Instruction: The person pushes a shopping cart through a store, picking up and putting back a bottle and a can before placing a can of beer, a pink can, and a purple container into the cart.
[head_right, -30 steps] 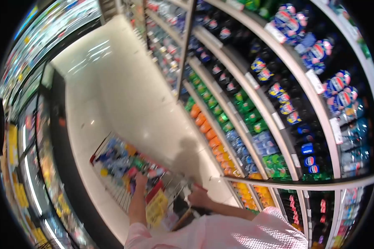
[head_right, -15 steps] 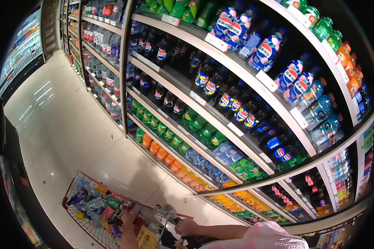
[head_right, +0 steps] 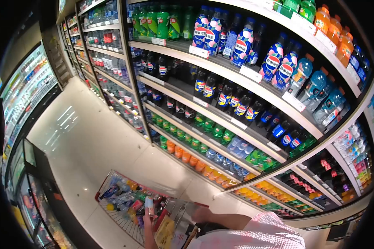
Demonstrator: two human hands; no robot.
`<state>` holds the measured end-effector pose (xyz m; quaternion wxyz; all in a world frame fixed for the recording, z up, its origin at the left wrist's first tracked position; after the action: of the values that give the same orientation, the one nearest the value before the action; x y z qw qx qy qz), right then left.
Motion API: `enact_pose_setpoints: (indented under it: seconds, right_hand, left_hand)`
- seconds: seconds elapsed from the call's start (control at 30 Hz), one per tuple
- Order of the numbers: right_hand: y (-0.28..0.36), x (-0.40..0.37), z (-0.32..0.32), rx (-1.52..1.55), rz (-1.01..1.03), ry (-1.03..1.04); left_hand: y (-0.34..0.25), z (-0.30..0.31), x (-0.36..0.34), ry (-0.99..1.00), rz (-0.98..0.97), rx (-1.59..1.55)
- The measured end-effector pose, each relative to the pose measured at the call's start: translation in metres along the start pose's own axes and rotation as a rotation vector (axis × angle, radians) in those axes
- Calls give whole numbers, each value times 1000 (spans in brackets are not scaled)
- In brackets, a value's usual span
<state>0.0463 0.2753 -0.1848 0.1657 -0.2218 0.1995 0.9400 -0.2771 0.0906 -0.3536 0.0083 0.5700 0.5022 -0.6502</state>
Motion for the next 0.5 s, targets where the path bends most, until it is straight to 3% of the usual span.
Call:
enact_pose_setpoints:
  seconds: [0.07,0.13,0.2,0.27,0.33,0.37,0.4,0.43,0.47,0.5]
  right_hand:
    - [-7,8,-1,-73,57,57]
    - [-6,8,30,-17,-77,132]
    - [-11,16,35,72,-127,36]
    - [-14,26,49,169,-91,80]
    - [-47,66,5,1039,140,-161]
    - [-47,78,2,1625,232,-203]
    - [-44,96,11,1699,300,-113]
    - [-27,101,33,1861,208,33]
    - [40,41,141,1845,584,-142]
    - [43,75,131,2118,668,-4]
  left_hand:
    - [-20,-15,-35,108,-205,-383]
    - [-103,-71,-140,22,-236,-685]
    - [-88,-60,-140,123,-304,-778]
    - [-117,-85,-172,365,-369,-945]
    - [-136,-110,-194,550,-425,-985]
    - [-139,-123,-200,582,-389,-1002]
    - [-141,-138,-205,604,-349,-1028]
    - [-157,-159,-221,563,-269,-1050]
    - [-161,-178,-231,517,-146,-1050]
    - [-173,-201,-240,750,-215,-962]
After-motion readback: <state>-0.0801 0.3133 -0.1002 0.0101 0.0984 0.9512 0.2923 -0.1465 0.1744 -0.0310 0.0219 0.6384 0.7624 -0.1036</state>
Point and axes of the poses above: each hand's wrist, its own x-axis towards the middle knuckle, its own z-axis out of the back of the hand, y = z × x, the point moved 5 cm from there along x, towards the middle knuckle, and after that the axes turned 11 degrees about y, right-handed, at the moved point
